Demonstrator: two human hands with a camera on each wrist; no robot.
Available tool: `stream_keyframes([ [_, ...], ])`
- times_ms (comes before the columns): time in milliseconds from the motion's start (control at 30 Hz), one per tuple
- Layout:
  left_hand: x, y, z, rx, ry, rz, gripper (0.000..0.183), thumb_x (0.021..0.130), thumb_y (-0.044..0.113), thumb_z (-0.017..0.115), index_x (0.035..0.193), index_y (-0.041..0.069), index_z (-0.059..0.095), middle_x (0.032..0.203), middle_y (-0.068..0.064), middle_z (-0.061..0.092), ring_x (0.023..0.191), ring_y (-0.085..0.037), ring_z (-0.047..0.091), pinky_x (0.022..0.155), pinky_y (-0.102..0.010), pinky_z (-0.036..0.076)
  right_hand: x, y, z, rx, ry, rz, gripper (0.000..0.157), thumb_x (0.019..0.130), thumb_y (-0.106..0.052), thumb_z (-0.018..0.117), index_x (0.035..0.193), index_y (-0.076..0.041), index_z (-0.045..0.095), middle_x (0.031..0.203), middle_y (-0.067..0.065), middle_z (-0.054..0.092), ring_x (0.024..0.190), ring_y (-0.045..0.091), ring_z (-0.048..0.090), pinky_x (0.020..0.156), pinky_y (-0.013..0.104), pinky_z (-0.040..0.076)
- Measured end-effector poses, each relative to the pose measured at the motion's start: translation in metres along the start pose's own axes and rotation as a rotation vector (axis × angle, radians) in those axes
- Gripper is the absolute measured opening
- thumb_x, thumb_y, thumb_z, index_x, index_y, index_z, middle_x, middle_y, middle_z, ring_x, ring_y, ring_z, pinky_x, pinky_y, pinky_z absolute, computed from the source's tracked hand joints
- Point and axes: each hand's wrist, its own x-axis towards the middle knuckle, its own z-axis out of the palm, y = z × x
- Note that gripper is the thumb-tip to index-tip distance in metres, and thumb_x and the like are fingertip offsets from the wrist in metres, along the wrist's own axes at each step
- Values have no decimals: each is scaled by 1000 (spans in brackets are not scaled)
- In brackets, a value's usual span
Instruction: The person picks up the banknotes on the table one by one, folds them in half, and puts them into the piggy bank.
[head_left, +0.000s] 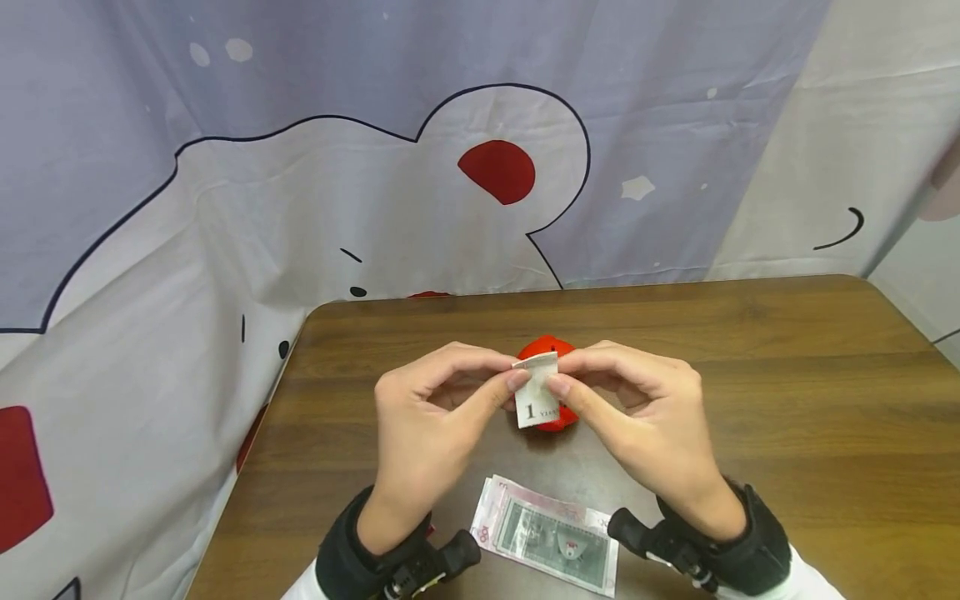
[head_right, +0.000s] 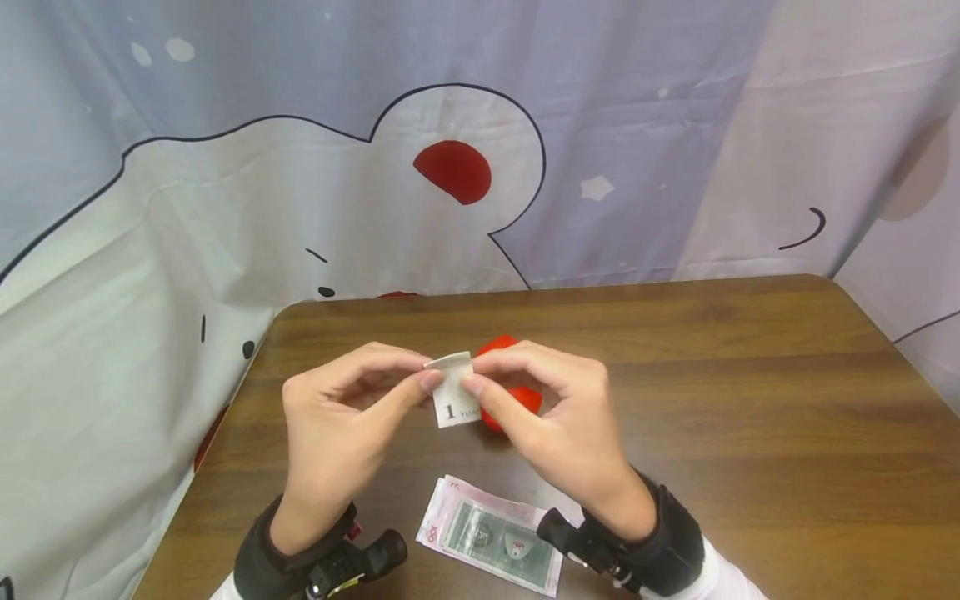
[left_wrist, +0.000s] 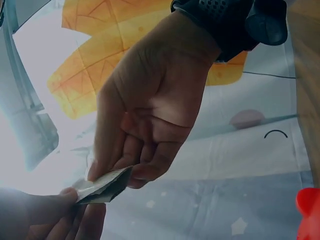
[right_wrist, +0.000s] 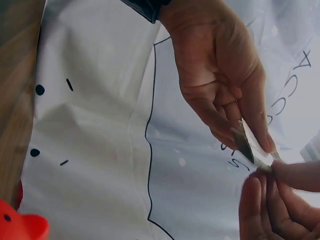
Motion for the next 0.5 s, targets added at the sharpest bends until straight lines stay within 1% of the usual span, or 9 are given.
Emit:
stream_keyframes([
  [33,0,0,0,-1,-1,2,11,77,-7,79,86,-6,75,79,-22,73,63,-17,70,61,-32,63,0,0,0,-8,-8,-1,14,77,20,73,89,13,71,85,1,75,75,13,69,71,21,61],
  [67,0,1,-1,1,-6,-5,12,77,-7,79,88,-6,75,81,-22,74,66,-18,71,63,-32,63,0,1,0,-16,-9,-6,15,76,20,73,88,13,71,85,0,74,75,12,69,71,20,60],
  [167,0,2,-1,4,-44,-52,16,77,-6,80,92,-4,75,86,-21,75,70,-18,73,66,-34,64,0,1,0,-19,18,-28,15,75,23,71,86,14,69,83,-1,74,72,11,68,68,18,59],
  [233,1,3,-1,6,-56,-79,18,77,-6,80,94,-4,74,88,-21,75,72,-14,73,66,-35,64,0,1,0,-16,33,-28,14,75,22,72,87,15,69,83,-1,74,72,11,70,67,18,60],
  [300,1,3,-2,17,-42,-94,18,77,-5,80,94,-3,74,88,-20,75,71,-12,72,65,-35,64,0,0,-1,-17,25,-6,15,75,20,73,89,14,70,85,0,75,73,12,70,69,20,61],
  [400,2,3,-3,17,3,-76,17,76,-7,80,92,-5,74,87,-21,75,72,-10,72,65,-34,64,0,0,-1,-42,-21,31,18,74,21,74,88,11,72,85,-1,75,74,11,70,72,22,61],
  [500,2,2,-4,11,21,-48,17,75,-9,80,91,-7,74,86,-23,74,72,-10,72,65,-35,64,-1,1,-1,-64,-59,28,20,73,24,72,87,9,71,82,2,73,73,9,67,72,20,61],
])
